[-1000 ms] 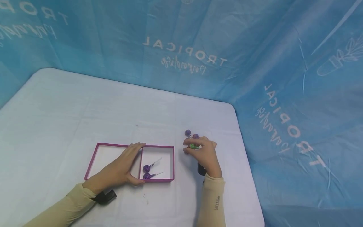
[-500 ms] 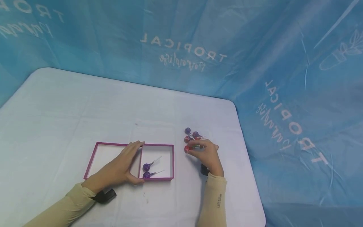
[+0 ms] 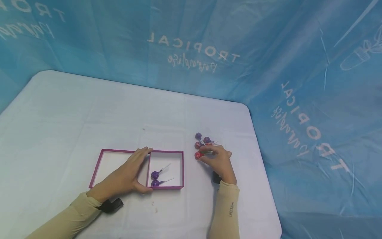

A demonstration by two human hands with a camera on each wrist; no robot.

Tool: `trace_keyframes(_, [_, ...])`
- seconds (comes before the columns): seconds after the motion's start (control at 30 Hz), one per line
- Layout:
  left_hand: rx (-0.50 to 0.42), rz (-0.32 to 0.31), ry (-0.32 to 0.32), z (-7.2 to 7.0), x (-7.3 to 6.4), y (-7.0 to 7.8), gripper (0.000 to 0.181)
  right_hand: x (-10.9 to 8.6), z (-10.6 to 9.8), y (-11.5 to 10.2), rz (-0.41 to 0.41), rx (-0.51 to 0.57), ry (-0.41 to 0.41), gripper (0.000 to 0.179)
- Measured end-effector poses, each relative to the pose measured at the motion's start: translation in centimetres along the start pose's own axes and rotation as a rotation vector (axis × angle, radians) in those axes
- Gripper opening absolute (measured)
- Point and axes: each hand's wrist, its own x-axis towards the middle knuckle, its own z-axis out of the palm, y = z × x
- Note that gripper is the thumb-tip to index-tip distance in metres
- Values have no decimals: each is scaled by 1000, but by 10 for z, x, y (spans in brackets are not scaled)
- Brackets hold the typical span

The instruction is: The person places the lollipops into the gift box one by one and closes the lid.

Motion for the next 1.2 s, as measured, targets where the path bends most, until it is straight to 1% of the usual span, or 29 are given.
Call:
trace_keyframes(0.2, [-4, 5, 4, 0, 1, 0, 127, 0, 2, -1, 33, -20, -11, 31])
trace_keyframes(0.5, [1, 10, 8, 1, 0, 0, 126, -1, 4, -1, 9, -19, -18, 29])
trace_keyframes(0.93, [22, 26, 18, 0, 0, 1, 126, -2, 6, -6, 34, -82, -25, 31])
trace_keyframes(1.2, [3, 20, 13, -1, 0, 2, 127, -4, 8, -7, 30, -104, -5, 33])
